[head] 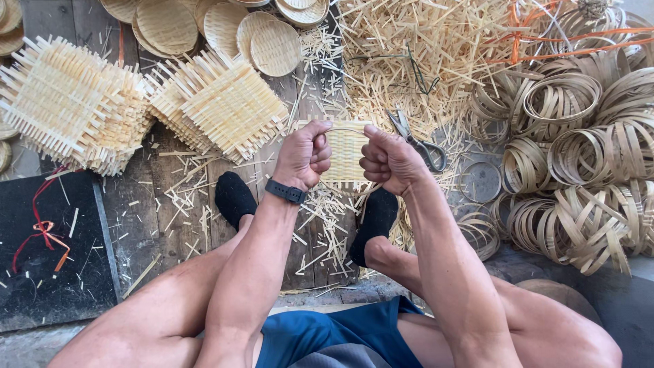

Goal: The person weaves thin bamboo strips into a circular tray base and uses shears to trim the excess strips around the edges.

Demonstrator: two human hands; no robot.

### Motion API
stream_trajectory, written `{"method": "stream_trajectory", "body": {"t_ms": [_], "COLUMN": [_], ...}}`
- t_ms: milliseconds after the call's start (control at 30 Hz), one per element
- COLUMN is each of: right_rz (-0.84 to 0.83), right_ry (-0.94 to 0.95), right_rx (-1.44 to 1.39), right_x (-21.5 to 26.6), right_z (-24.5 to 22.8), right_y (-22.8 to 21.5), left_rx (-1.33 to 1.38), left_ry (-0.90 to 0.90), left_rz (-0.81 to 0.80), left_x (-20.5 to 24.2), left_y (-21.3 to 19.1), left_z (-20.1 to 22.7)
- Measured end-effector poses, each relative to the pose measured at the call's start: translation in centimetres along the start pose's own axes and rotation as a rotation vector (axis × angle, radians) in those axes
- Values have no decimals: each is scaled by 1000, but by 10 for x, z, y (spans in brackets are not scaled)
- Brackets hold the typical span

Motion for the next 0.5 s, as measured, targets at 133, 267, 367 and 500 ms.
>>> {"method": "stream_trajectory", "body": {"t_ms": [133,267,367,500], "right_rz": [44,59,129,181], "right_ry": [-4,-60,-21,-66], "right_rx": [-41,-9,13,63], "right_x": [-1,2,-5,-11], "right_z": [3,3,11,19], "right_y": [2,-2,-3,-8], "left_rx": [-6,-268,-200,-90], "left_ry": [17,-15,-2,31], "left_rz": [31,3,80,109], "left_x": [4,7,-3,-9], "left_y": [0,-5,-8,-13], "left_z": [2,4,-10,-16]}}
Point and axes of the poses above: each hand's wrist, its own x-axis away from the middle knuckle, its own y-axis out of the palm, z = x × y, the point moved 1 cm from there along -x, towards the middle knuckle, and after that the axes turned 7 degrees about z, right-handed, at the moved point
